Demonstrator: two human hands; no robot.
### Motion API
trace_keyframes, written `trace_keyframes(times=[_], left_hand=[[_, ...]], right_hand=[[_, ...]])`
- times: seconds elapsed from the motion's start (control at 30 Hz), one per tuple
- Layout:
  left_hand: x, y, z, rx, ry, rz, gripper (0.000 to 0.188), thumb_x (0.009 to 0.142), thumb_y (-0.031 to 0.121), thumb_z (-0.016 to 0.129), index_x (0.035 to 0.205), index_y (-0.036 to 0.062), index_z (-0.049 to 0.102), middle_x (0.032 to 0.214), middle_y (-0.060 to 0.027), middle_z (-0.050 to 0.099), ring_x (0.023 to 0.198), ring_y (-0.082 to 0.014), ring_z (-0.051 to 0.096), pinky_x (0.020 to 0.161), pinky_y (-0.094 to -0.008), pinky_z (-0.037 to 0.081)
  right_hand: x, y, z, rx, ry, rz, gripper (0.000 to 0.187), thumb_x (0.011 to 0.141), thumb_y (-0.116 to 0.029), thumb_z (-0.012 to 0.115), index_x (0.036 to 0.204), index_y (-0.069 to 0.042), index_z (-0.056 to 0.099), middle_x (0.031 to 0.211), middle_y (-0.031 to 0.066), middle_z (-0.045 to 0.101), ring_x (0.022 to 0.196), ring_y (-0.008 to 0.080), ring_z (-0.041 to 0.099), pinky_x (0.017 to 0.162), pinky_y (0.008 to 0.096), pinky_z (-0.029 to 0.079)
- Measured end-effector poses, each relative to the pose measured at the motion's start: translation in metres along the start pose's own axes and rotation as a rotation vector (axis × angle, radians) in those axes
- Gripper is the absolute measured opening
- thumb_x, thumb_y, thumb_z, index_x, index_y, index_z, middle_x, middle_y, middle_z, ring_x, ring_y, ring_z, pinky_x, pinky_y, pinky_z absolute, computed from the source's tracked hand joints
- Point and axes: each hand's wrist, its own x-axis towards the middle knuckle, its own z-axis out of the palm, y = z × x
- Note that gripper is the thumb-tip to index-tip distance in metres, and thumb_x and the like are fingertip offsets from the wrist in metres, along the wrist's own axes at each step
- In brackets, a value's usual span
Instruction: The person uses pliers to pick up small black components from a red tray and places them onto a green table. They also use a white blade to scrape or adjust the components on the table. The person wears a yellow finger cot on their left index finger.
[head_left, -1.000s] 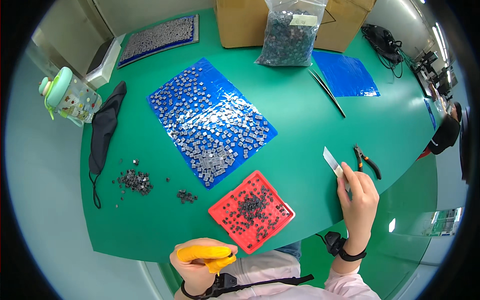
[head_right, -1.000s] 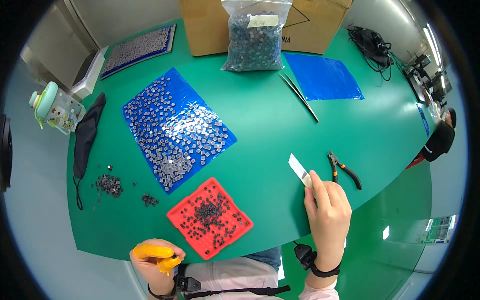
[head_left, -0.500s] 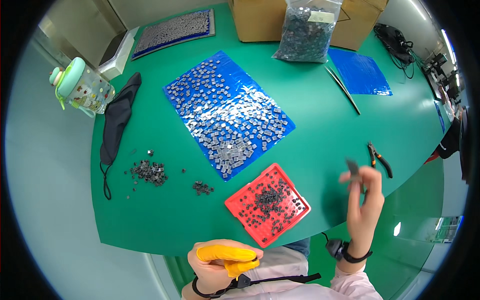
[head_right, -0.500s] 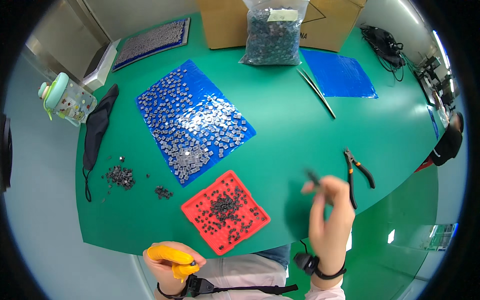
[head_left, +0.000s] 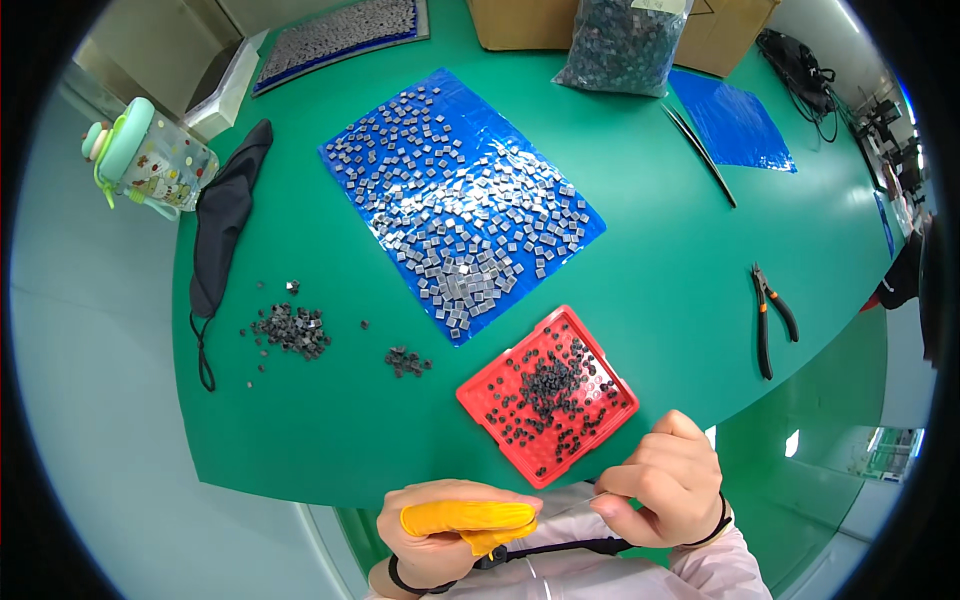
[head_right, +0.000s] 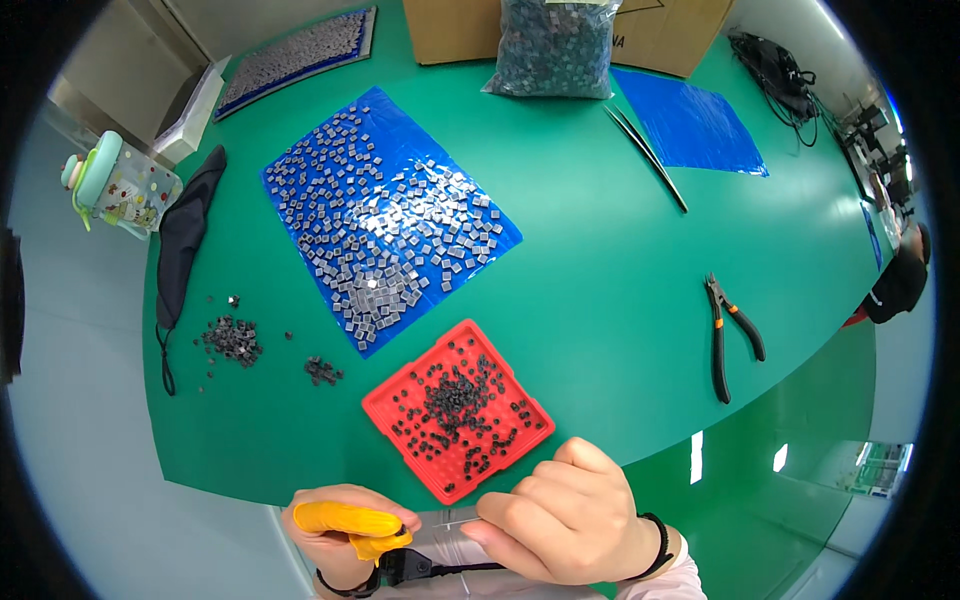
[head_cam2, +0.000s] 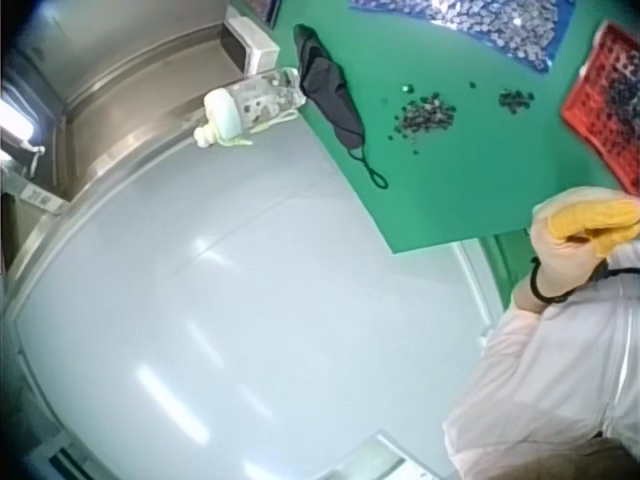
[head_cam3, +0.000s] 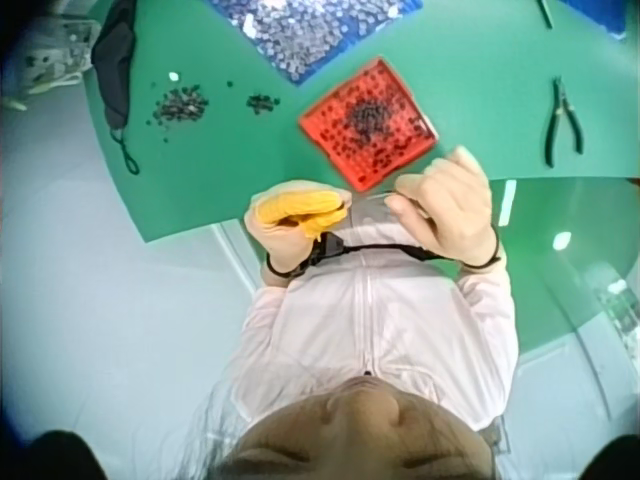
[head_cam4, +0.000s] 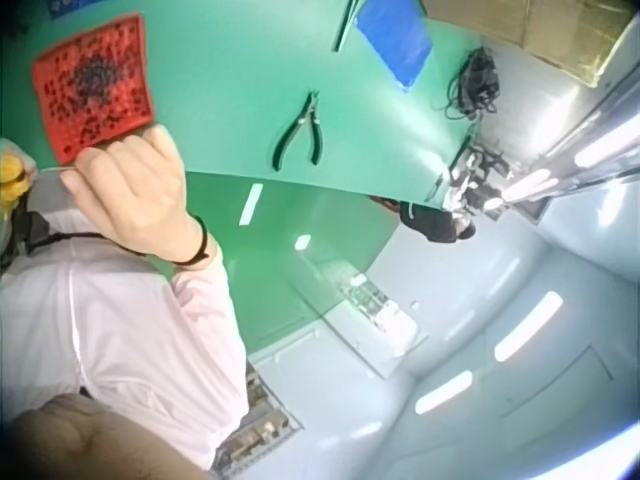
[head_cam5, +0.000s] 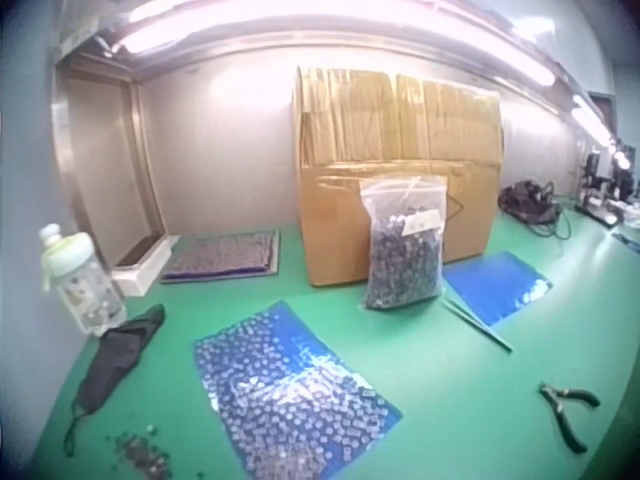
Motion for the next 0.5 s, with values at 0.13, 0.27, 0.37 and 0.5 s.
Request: trace_keyframes(times=[0.13,0.27,0.37,0.5], left_hand=[[0.0012,0.0009,0.0002,0.015,-0.033,-0.016,0.026,0.066,-0.02,0.055,0.088,-0.0108,0.065,0.089,-0.0155,0.069,0.074,-0.0173,0.067,0.065,-0.024,0.055],[0.0014,0.0011,-0.0005,0.006,-0.052,-0.017,0.026,0.066,-0.02,0.055,0.088,-0.0105,0.065,0.089,-0.0153,0.069,0.075,-0.0172,0.067,0.067,-0.0237,0.055],[0.0029,0.0038,0.0023,0.011,-0.039,-0.024,0.027,0.065,-0.018,0.055,0.088,-0.0084,0.066,0.089,-0.0139,0.07,0.075,-0.0163,0.067,0.066,-0.0233,0.054],[-0.0003,0.0011,-0.0012,0.104,-0.045,-0.011,0.027,0.063,-0.014,0.057,0.087,-0.0058,0.068,0.089,-0.0124,0.07,0.074,-0.0169,0.068,0.066,-0.024,0.053]], right_hand=[[-0.0005,0.0013,0.0011,-0.012,-0.002,-0.005,0.016,0.067,-0.016,0.074,0.073,-0.008,0.062,0.054,-0.0041,0.045,0.044,0.0111,0.039,0.048,0.0274,0.025],[-0.0005,0.0005,0.0016,-0.018,-0.005,0.001,0.016,0.068,-0.016,0.074,0.072,-0.009,0.062,0.054,-0.004,0.045,0.044,0.011,0.039,0.048,0.0276,0.025],[-0.0004,-0.001,-0.0011,-0.021,-0.022,0.011,0.015,0.068,-0.016,0.074,0.072,-0.008,0.062,0.054,-0.0039,0.046,0.044,0.0107,0.04,0.048,0.0273,0.025],[0.0011,-0.0037,-0.0039,-0.009,-0.029,0.034,0.014,0.07,-0.014,0.074,0.072,-0.008,0.062,0.054,-0.0036,0.05,0.042,0.0097,0.043,0.044,0.0256,0.027]])
